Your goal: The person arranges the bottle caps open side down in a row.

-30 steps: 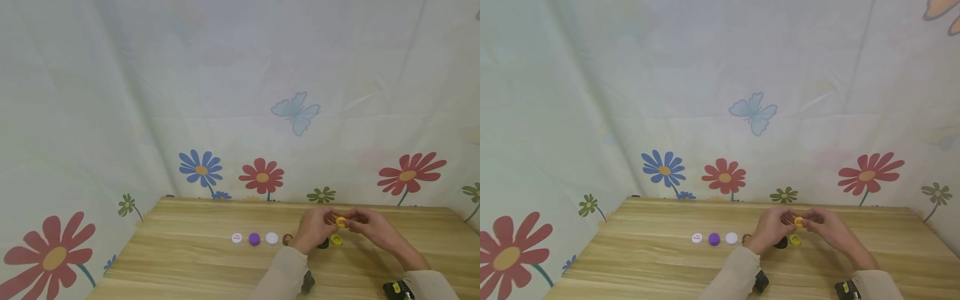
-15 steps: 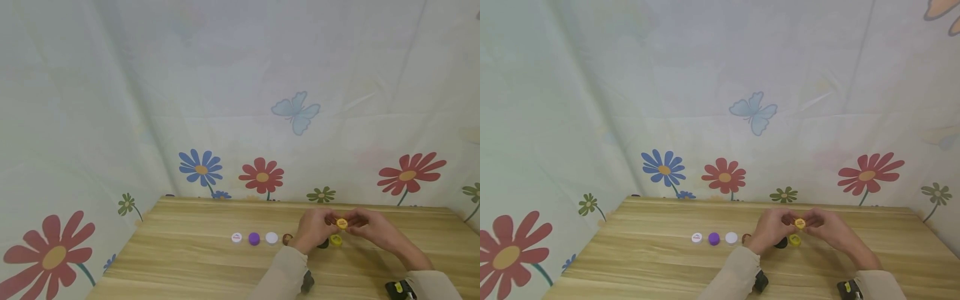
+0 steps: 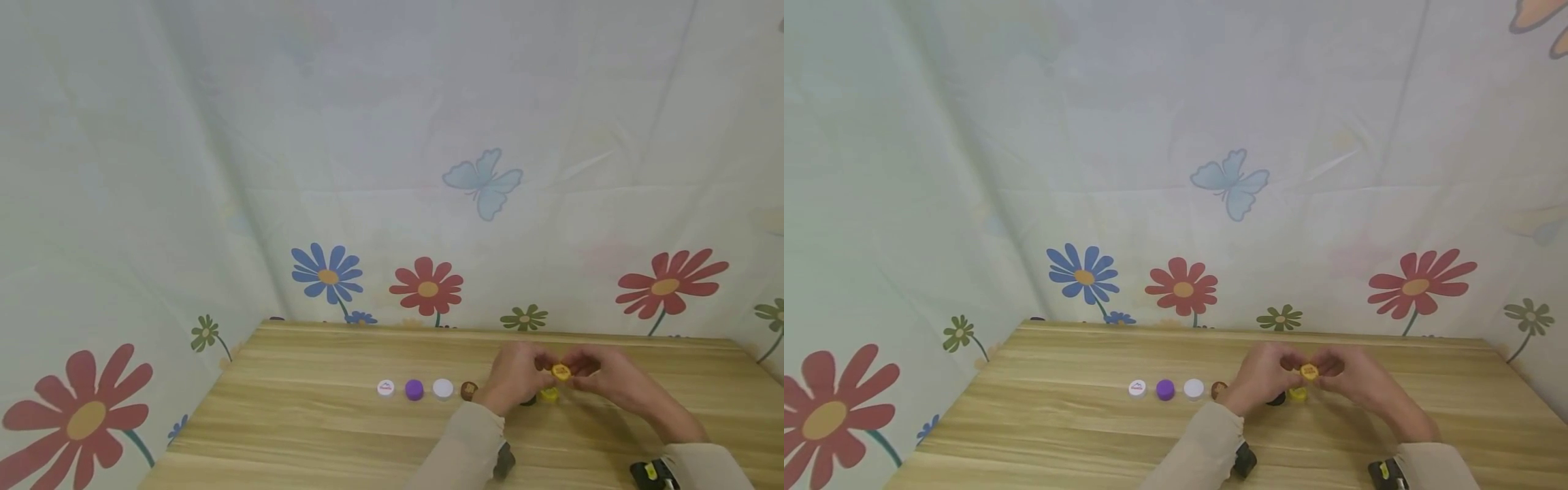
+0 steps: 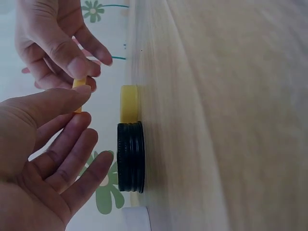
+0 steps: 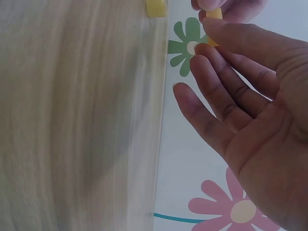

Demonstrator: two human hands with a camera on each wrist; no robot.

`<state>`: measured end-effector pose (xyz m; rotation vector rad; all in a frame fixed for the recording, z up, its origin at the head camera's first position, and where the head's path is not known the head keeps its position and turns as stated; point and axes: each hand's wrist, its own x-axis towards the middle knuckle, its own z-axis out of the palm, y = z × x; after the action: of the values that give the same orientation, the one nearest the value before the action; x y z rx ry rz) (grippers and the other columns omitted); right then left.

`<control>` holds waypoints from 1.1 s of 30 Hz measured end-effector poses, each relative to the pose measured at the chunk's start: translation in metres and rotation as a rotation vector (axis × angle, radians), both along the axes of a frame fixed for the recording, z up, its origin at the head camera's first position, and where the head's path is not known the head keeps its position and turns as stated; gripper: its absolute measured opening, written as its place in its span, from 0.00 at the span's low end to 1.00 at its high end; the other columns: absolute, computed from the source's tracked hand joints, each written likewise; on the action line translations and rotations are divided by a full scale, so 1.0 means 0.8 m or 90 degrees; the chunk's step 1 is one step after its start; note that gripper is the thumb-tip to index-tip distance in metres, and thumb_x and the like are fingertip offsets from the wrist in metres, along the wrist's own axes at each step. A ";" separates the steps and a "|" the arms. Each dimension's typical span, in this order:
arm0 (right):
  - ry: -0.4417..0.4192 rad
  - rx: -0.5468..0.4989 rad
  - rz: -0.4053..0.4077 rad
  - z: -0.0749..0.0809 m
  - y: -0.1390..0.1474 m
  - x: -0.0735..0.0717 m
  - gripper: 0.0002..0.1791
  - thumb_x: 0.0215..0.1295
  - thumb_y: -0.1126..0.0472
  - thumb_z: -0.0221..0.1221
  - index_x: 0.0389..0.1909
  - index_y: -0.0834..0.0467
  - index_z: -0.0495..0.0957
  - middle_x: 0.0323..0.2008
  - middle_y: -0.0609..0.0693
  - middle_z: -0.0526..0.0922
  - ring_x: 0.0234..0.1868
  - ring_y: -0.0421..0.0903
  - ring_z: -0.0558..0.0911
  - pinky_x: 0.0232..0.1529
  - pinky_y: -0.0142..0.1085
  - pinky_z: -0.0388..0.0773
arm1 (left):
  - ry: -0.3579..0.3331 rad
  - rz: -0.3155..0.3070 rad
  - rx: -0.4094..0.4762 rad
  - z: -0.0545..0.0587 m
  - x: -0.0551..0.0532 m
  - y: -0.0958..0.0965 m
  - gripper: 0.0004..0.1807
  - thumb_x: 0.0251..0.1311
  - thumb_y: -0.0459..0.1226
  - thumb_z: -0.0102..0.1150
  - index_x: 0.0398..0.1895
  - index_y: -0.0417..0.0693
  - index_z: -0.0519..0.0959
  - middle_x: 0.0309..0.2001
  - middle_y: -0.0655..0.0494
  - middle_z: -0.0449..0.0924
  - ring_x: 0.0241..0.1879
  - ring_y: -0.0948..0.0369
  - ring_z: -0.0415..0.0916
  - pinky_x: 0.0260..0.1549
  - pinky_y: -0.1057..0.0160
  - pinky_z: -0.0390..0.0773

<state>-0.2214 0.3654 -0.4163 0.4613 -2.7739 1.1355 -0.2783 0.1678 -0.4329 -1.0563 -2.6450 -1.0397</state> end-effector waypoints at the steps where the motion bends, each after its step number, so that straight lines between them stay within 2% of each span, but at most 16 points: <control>1: 0.000 0.000 0.003 -0.001 0.000 0.000 0.12 0.63 0.71 0.71 0.46 0.66 0.84 0.39 0.50 0.86 0.39 0.43 0.83 0.40 0.34 0.83 | -0.004 0.003 -0.002 0.000 0.000 0.001 0.11 0.59 0.37 0.80 0.45 0.56 0.92 0.35 0.72 0.86 0.36 0.77 0.76 0.35 0.81 0.71; 6: -0.001 0.003 0.007 -0.006 0.004 -0.001 0.12 0.62 0.72 0.71 0.45 0.66 0.84 0.39 0.50 0.86 0.38 0.41 0.83 0.39 0.34 0.83 | -0.025 0.020 -0.006 0.001 0.003 0.006 0.10 0.58 0.37 0.80 0.42 0.57 0.92 0.33 0.73 0.85 0.33 0.77 0.74 0.33 0.79 0.70; 16: 0.006 0.004 0.023 -0.015 0.011 -0.001 0.11 0.60 0.74 0.71 0.42 0.67 0.83 0.37 0.53 0.86 0.36 0.38 0.82 0.37 0.33 0.82 | -0.018 0.058 -0.057 -0.001 0.008 0.018 0.08 0.54 0.40 0.82 0.37 0.61 0.92 0.30 0.76 0.83 0.31 0.78 0.72 0.32 0.77 0.67; 21: -0.004 0.021 0.010 -0.018 0.012 -0.002 0.11 0.60 0.73 0.72 0.42 0.65 0.83 0.36 0.50 0.86 0.36 0.39 0.82 0.37 0.33 0.82 | -0.021 0.071 -0.076 -0.003 0.008 0.022 0.10 0.51 0.42 0.84 0.36 0.63 0.92 0.29 0.77 0.83 0.30 0.79 0.72 0.31 0.78 0.66; 29: -0.043 0.020 -0.001 -0.020 0.013 -0.003 0.12 0.59 0.71 0.73 0.42 0.65 0.83 0.37 0.49 0.86 0.37 0.42 0.83 0.38 0.32 0.82 | -0.019 0.075 -0.100 -0.002 0.011 0.024 0.10 0.52 0.43 0.84 0.36 0.64 0.92 0.29 0.78 0.84 0.30 0.79 0.71 0.32 0.77 0.65; 33: -0.039 0.018 0.007 -0.022 0.015 -0.003 0.12 0.59 0.71 0.73 0.42 0.66 0.83 0.37 0.50 0.86 0.37 0.42 0.82 0.38 0.32 0.82 | -0.005 0.075 -0.115 -0.002 0.013 0.025 0.09 0.53 0.44 0.83 0.36 0.65 0.92 0.28 0.78 0.83 0.30 0.79 0.71 0.31 0.77 0.65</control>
<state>-0.2239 0.3770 -0.4335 0.4530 -2.8472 1.1324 -0.2680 0.1874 -0.4344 -0.9127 -2.8119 -0.7973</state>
